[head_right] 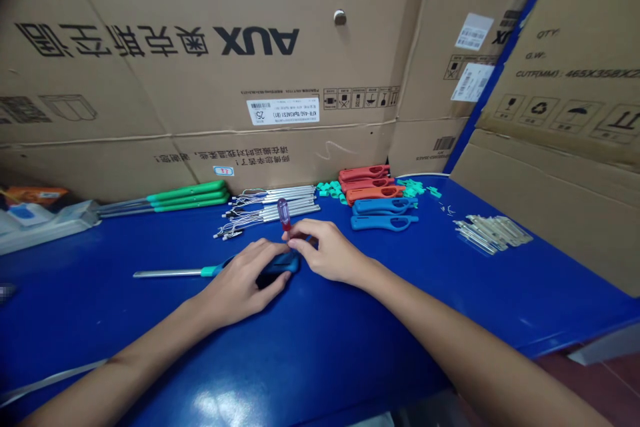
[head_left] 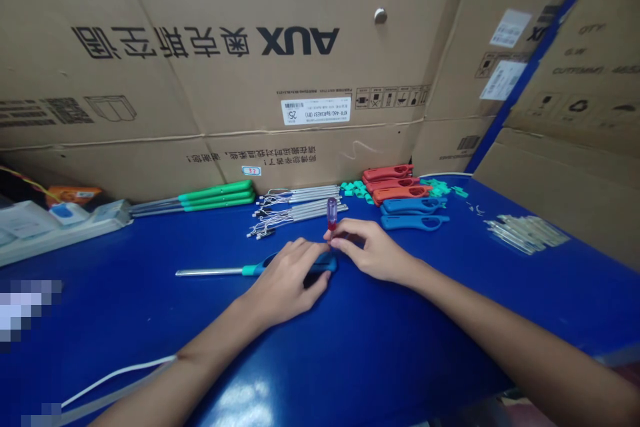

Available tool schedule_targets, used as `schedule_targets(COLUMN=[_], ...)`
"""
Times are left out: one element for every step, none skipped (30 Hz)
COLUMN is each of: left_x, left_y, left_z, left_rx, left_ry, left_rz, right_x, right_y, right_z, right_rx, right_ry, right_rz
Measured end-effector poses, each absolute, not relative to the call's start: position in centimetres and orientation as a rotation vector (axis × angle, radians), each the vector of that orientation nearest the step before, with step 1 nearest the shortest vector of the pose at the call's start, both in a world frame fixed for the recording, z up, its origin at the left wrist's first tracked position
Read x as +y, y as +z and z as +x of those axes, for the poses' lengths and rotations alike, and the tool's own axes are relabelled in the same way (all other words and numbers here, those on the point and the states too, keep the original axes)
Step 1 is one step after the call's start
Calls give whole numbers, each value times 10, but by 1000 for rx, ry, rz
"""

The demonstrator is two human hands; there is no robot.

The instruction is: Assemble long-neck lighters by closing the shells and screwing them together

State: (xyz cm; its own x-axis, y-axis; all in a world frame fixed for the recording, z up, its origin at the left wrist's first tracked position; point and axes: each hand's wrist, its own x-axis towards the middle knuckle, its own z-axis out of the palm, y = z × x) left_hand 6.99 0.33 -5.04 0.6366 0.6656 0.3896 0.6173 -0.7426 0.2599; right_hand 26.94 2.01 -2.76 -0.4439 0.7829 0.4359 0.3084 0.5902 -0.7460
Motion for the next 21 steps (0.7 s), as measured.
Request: schedule_targets(left_x=[3, 3, 3, 3, 2, 2, 2, 2, 2, 3, 3, 3, 3, 3, 3, 3, 3, 3, 3, 3, 3], left_y=[-51, -51, -51, -51, -51, -51, -51, -51, -51, -51, -50, -50, -50, -50, -50, -51, -51, -51, -51, -51, -50], left_z=[70, 69, 69, 69, 69, 69, 69, 69, 69, 69, 70, 70, 70, 70, 70, 70, 70, 70, 70, 70, 70], left_rx=[1079, 1078, 1076, 1076, 1077, 1078, 1078, 1078, 1077, 1075, 1072, 1071, 1069, 1068, 1067, 1066, 1064, 1063, 1061, 1061, 1062], left_ry=[716, 716, 715, 716, 718, 723, 728, 736, 742, 746, 747, 744, 742, 743, 747, 752, 758, 763, 764, 760, 754], left_rz=[2750, 2751, 2753, 2754, 2755, 2754, 2754, 2754, 2754, 2754, 2756, 2758, 2758, 2758, 2757, 2757, 2756, 2756, 2757, 2757, 2758], right_x=[20, 20, 20, 20, 20, 20, 20, 20, 20, 20, 20, 20, 20, 20, 20, 20, 20, 20, 20, 20, 20], right_y=[-27, -27, -27, -27, -26, -26, -27, -27, -27, -27, -28, -28, -28, -28, -28, -28, -28, -28, -27, -27, -27], right_z=[269, 269, 269, 269, 269, 269, 269, 269, 269, 269, 269, 269, 269, 269, 269, 269, 268, 268, 268, 268, 268], right_rx=[-2018, -2021, -2023, -2023, -2023, -2021, -2019, -2019, -2019, -2019, -2019, -2018, -2017, -2016, -2014, -2013, -2012, -2012, -2011, -2010, -2009], right_ry=[747, 744, 742, 739, 736, 732, 729, 729, 728, 727, 728, 728, 728, 728, 728, 727, 726, 728, 731, 735, 740], right_rz=[-867, -871, -876, -883, -889, -894, -897, -898, -899, -899, -900, -903, -906, -908, -911, -913, -916, -918, -921, -926, -931])
